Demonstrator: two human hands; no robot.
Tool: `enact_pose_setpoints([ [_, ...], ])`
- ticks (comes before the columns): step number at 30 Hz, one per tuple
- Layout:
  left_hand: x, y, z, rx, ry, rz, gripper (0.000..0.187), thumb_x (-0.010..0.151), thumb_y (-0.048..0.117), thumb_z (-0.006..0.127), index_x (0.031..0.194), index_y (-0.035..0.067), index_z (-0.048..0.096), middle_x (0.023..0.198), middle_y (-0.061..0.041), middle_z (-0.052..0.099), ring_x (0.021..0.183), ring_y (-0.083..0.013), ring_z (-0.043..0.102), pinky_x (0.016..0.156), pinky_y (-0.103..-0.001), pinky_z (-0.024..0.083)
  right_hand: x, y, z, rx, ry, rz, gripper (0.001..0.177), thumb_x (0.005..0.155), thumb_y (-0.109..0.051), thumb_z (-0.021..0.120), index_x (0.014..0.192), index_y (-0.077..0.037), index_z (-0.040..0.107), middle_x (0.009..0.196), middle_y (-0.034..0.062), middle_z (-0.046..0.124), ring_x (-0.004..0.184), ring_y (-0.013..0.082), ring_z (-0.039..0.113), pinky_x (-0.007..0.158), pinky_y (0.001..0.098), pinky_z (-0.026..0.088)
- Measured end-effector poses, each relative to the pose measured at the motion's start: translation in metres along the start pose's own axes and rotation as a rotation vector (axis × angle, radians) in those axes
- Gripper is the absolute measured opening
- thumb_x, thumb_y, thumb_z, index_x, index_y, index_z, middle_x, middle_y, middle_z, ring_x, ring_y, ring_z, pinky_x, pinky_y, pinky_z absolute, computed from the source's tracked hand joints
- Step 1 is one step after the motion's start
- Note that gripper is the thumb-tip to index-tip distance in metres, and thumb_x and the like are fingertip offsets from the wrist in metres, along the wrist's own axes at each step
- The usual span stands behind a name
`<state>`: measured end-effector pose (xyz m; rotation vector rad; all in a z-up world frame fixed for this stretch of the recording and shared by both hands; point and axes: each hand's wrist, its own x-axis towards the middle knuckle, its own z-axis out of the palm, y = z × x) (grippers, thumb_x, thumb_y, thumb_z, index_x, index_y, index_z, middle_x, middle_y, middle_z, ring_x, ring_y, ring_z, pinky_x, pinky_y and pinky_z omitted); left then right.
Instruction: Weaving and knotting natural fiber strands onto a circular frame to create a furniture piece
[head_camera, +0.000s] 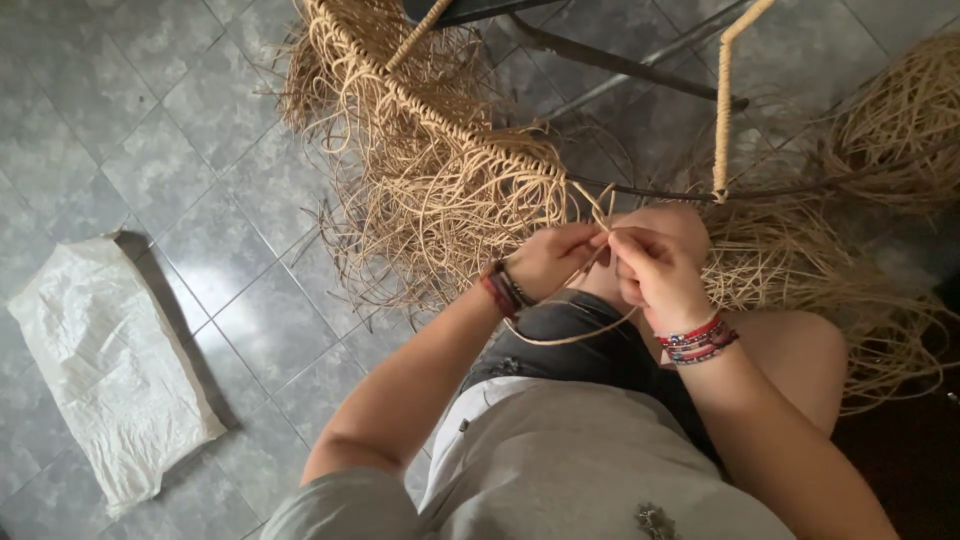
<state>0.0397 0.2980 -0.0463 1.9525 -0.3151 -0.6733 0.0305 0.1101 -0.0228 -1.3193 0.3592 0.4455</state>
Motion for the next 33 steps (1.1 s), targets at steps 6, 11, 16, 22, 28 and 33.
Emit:
enact_pose_setpoints([
  [6, -0.011, -0.041, 0.011, 0.534, -0.439, 0.086, 0.030, 0.087, 0.040, 0.061, 0.108, 0.024, 0.073, 0.093, -0.003, 0.078, 0.097, -0.0290, 0.076, 0.092, -0.039, 0.057, -0.006, -0.016, 0.006, 0.009, 0.010, 0.021, 0.018, 0.104, -0.018, 0.061, 0.102, -0.002, 0.068, 0.057, -0.0054, 0.021, 0.030, 0.0033, 0.031, 0.026, 0.0184, 0.024],
  [11, 0.004, 0.015, -0.021, -0.001, -0.459, -0.088, 0.055, 0.101, 0.058, 0.050, 0.132, 0.018, 0.072, 0.074, 0.000, 0.070, 0.089, -0.0046, 0.066, 0.086, -0.011, 0.048, -0.003, -0.016, 0.010, 0.006, -0.016, -0.015, 0.021, 0.103, -0.018, 0.061, 0.101, 0.003, 0.066, 0.058, -0.0083, 0.024, 0.035, -0.0003, 0.034, 0.027, 0.0171, 0.024],
  [16, -0.008, 0.006, -0.026, 0.251, -0.426, 0.004, 0.023, 0.089, 0.035, 0.054, 0.105, 0.029, 0.068, 0.087, -0.003, 0.074, 0.092, -0.0292, 0.073, 0.084, -0.043, 0.056, -0.007, -0.017, 0.014, 0.024, -0.014, 0.037, 0.019, 0.104, -0.020, 0.061, 0.098, -0.004, 0.068, 0.056, -0.0072, 0.022, 0.033, 0.0012, 0.029, 0.028, 0.0171, 0.023],
  [22, -0.006, -0.037, -0.007, 0.355, -0.435, 0.127, 0.034, 0.091, 0.043, 0.050, 0.103, 0.024, 0.075, 0.083, -0.005, 0.075, 0.089, -0.0322, 0.074, 0.084, -0.039, 0.056, -0.008, -0.019, 0.014, 0.030, -0.035, 0.020, 0.021, 0.104, -0.020, 0.060, 0.103, -0.001, 0.068, 0.057, -0.0076, 0.021, 0.033, 0.0009, 0.030, 0.028, 0.0173, 0.022],
  [28, 0.002, -0.028, -0.018, -0.178, -0.275, 0.270, 0.027, 0.103, 0.024, 0.058, 0.126, 0.015, 0.069, 0.098, -0.009, 0.077, 0.094, -0.0224, 0.072, 0.087, -0.032, 0.056, -0.013, -0.032, 0.022, 0.011, -0.028, -0.013, 0.022, 0.105, -0.019, 0.061, 0.090, -0.003, 0.064, 0.052, -0.0045, 0.022, 0.030, 0.0044, 0.030, 0.026, 0.0194, 0.022],
  [33, -0.019, -0.017, -0.022, 0.652, -0.642, 0.077, 0.024, 0.086, 0.046, 0.058, 0.071, 0.037, 0.075, 0.064, 0.014, 0.071, 0.074, -0.0160, 0.075, 0.075, -0.032, 0.057, -0.008, -0.023, 0.018, -0.019, -0.051, -0.026, 0.026, 0.106, -0.018, 0.058, 0.084, -0.004, 0.060, 0.051, -0.0038, 0.024, 0.030, 0.0043, 0.031, 0.027, 0.0181, 0.022],
])
